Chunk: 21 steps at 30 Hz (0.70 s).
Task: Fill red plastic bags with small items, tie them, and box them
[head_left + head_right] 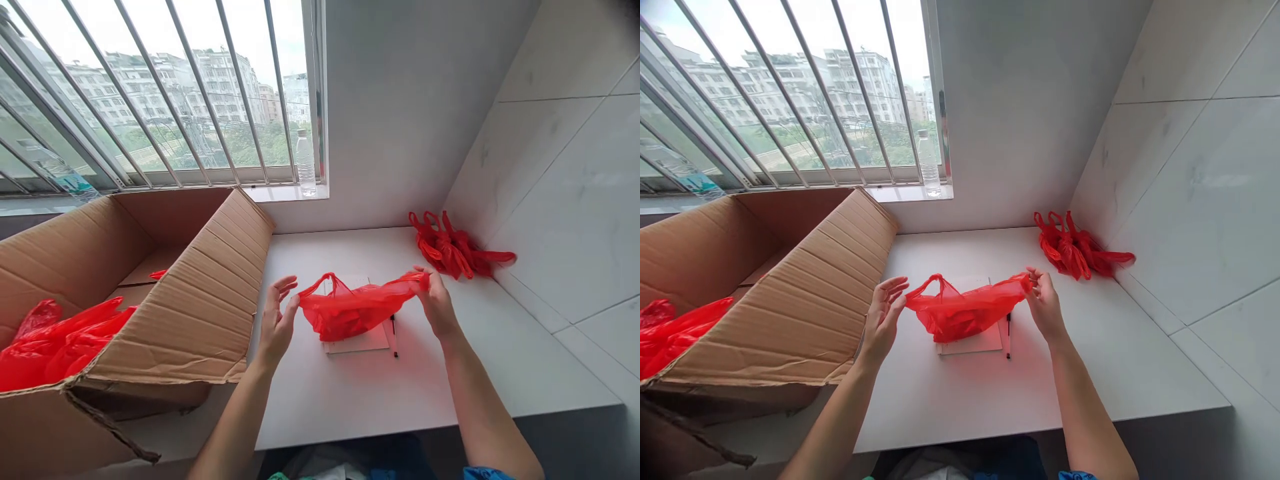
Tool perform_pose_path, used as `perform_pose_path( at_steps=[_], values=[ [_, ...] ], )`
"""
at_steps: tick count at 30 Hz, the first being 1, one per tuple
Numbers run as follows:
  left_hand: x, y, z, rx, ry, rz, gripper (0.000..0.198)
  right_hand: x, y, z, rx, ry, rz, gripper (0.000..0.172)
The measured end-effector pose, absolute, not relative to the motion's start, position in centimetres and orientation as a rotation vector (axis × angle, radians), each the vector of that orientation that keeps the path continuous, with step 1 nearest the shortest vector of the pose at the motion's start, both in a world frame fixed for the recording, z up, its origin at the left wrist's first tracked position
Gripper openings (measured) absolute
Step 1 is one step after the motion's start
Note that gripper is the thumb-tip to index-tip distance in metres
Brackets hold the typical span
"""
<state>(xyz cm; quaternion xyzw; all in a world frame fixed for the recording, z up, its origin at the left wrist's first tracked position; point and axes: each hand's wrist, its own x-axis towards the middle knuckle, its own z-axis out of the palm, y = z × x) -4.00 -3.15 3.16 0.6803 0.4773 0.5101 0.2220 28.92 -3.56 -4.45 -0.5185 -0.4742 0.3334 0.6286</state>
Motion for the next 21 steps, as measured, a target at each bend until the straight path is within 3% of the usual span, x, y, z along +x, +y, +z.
perform_pose_path(
  at_steps=[4, 7, 9, 13, 16, 21],
  values=[
    [-0.9, -5.5, 6.9, 2.362, 1.175, 1.181, 0.036, 28.0, -6.7, -1.2, -1.053, -1.145, 0.343, 0.051],
    [1.5, -6.3, 7.4, 2.748, 0.976, 0.778, 0.024, 26.3, -9.4, 1.3, -0.921, -1.210, 0.130, 0.034],
    [2.6, -6.3, 6.3, 2.878, 0.908, 0.546, 0.016, 24.9, -10.5, 2.1, -0.862, -1.492, 0.199, 0.024],
    [3.4, -5.9, 3.4, 2.935, 1.100, 0.259, 0.026, 22.6, -9.2, 0.2, -1.036, -2.055, 0.429, 0.022],
    [3.1, -5.6, 2.0, 2.940, 1.215, 0.177, 0.013, 22.0, -6.2, -2.5, -1.289, -2.064, 0.203, 0.027],
    [2.8, -4.8, 0.9, 2.935, 1.415, 0.158, 0.038, 21.5, -3.1, -3.8, -1.563, -2.145, -0.088, 0.023]
  ],
)
